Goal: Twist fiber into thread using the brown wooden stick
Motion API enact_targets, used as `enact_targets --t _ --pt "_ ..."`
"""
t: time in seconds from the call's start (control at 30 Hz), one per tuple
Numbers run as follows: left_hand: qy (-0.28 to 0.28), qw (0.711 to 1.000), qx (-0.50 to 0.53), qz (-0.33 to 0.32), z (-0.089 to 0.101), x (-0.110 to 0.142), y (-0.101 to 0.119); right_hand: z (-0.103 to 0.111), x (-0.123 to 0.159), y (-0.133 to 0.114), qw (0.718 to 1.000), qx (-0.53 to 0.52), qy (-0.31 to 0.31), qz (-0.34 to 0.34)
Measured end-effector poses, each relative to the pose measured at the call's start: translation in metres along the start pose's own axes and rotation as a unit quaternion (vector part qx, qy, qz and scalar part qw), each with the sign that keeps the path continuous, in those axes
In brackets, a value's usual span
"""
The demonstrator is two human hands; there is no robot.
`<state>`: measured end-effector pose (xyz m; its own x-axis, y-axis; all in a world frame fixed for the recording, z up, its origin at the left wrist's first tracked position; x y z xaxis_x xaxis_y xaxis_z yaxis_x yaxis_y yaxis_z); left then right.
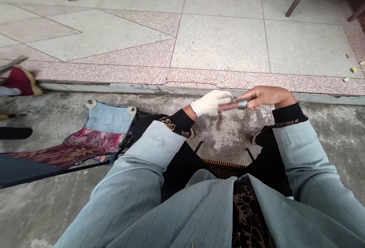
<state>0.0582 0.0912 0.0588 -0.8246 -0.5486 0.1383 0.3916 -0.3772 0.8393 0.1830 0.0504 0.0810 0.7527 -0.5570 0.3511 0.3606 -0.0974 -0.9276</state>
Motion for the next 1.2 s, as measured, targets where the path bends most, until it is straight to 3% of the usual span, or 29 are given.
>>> enact_targets --t 0.1,0.2,0.3,0.43,0.67,0.7,0.77,0.83,0.87,0.93,1.03,1.1,1.2 --pt "0.021 0.999 0.024 0.032 -0.002 -0.001 -0.007 0.033 0.012 -0.007 0.980 -0.045 0.189 0.051" --pt "-0.015 1.000 0.012 0.017 -0.011 0.000 -0.002 0.058 0.020 0.001 0.929 -0.080 0.352 0.078" --pt "-0.040 0.999 -0.018 -0.028 -0.016 0.001 0.010 0.070 0.016 0.023 0.904 -0.022 0.427 0.000" --pt "-0.050 0.997 -0.029 -0.049 -0.015 0.002 0.016 0.074 0.010 0.039 0.892 0.121 0.418 -0.125" --pt "-0.029 0.996 -0.082 -0.031 -0.009 0.004 0.011 0.064 0.005 0.043 0.877 0.302 0.309 -0.210" --pt "-0.017 0.995 -0.099 -0.024 -0.006 0.003 0.009 0.058 0.002 0.046 0.886 0.311 0.263 -0.223" --pt "0.016 0.991 -0.130 -0.001 0.003 0.001 0.003 0.032 -0.006 0.052 0.931 0.266 0.113 -0.222" --pt "0.053 0.988 -0.143 0.024 0.012 -0.002 -0.004 0.001 -0.008 0.044 0.974 0.152 -0.034 -0.162" --pt "0.066 0.987 -0.141 0.031 0.015 -0.003 -0.007 -0.007 -0.007 0.033 0.987 0.094 -0.063 -0.118" --pt "0.080 0.989 -0.120 0.041 0.017 -0.004 -0.012 -0.001 -0.003 0.011 0.999 0.020 -0.007 -0.034" --pt "0.055 0.995 -0.072 0.044 0.009 -0.005 -0.013 0.032 0.009 -0.002 0.981 -0.010 0.194 0.025" --pt "0.023 0.997 -0.054 0.042 -0.001 -0.004 -0.011 0.048 0.014 0.001 0.955 -0.028 0.292 0.039" --pt "-0.020 0.998 -0.063 0.019 -0.015 -0.003 -0.004 0.060 0.012 0.017 0.933 -0.006 0.361 0.001"
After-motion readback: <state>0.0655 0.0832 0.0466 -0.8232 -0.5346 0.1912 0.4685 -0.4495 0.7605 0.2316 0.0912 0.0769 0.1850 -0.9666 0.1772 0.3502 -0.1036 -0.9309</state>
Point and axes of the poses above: each hand's wrist, its own x-axis away from the middle knuckle, its own z-axis out of the back of the hand, y = z × x, the point moved 8 cm from there along -x, towards the middle knuckle, and after that the axes turned 2 degrees about z, right-handed, at the moved point
